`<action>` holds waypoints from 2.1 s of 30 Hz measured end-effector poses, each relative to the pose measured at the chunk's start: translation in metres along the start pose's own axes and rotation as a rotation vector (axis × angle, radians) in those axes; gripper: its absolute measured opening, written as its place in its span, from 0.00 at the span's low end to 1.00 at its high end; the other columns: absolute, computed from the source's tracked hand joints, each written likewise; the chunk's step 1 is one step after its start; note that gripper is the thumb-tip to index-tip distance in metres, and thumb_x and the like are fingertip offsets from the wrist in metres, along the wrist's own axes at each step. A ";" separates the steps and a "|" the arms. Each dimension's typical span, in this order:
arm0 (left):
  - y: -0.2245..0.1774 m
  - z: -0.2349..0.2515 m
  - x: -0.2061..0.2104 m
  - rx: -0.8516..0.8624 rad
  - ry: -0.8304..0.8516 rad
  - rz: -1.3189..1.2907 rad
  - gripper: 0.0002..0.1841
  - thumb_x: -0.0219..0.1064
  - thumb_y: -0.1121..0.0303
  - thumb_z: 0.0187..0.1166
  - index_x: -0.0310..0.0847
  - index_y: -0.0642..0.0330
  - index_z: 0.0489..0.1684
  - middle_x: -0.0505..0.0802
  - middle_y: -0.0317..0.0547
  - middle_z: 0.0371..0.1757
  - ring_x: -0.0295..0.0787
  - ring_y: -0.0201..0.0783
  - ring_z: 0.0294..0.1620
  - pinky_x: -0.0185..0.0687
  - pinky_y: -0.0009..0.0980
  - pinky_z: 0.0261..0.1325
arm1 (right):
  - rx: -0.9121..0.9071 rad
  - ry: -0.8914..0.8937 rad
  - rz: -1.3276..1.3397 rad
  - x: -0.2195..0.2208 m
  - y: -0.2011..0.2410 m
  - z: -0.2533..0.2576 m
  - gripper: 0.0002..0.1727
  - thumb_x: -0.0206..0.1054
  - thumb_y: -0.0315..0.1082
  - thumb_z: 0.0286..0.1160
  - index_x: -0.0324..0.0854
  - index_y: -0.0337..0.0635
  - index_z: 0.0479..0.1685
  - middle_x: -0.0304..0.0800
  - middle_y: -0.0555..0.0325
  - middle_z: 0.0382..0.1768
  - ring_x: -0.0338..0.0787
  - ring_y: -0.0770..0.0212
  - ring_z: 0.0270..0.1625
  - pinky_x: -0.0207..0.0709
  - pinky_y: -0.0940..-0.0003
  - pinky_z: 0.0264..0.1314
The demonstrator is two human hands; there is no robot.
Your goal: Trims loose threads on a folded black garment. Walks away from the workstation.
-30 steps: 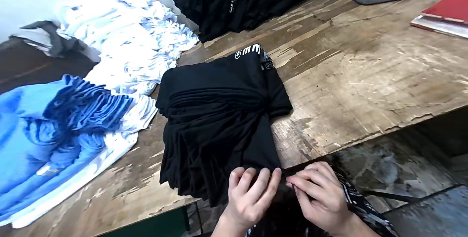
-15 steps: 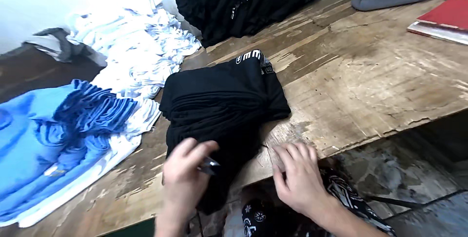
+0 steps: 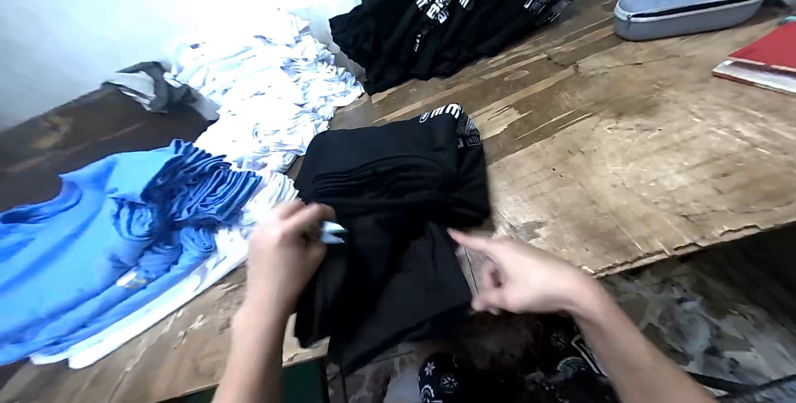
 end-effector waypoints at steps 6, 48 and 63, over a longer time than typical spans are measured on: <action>-0.057 -0.054 0.021 -0.387 0.069 0.115 0.15 0.69 0.49 0.75 0.97 0.48 0.38 0.96 0.46 0.31 0.94 0.52 0.33 0.83 0.61 0.33 | 0.146 -0.400 -0.283 0.018 -0.017 -0.051 0.25 0.71 0.51 0.77 0.87 0.52 0.70 0.95 0.61 0.44 0.92 0.56 0.45 0.85 0.48 0.54; -0.093 -0.111 0.025 0.050 0.112 -0.336 0.08 0.64 0.62 0.70 0.89 0.42 0.39 0.90 0.34 0.41 0.85 0.33 0.43 0.77 0.35 0.49 | 0.201 0.027 -0.336 0.073 -0.020 -0.074 0.19 0.67 0.48 0.82 0.92 0.40 0.45 0.95 0.45 0.44 0.94 0.41 0.52 0.81 0.36 0.56; -0.082 -0.112 -0.008 0.084 0.390 -0.321 0.05 0.67 0.71 0.71 0.89 0.53 0.37 0.92 0.41 0.35 0.91 0.43 0.41 0.87 0.46 0.48 | -0.720 -0.747 -0.417 0.084 -0.015 -0.049 0.11 0.63 0.23 0.76 0.91 0.48 0.38 0.92 0.59 0.36 0.91 0.62 0.41 0.85 0.74 0.40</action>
Point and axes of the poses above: each hand's wrist, its own z-axis towards the middle knuckle, its own x-axis out of the palm, y = z × x, the point moved 2 cm from there along z, towards the middle knuckle
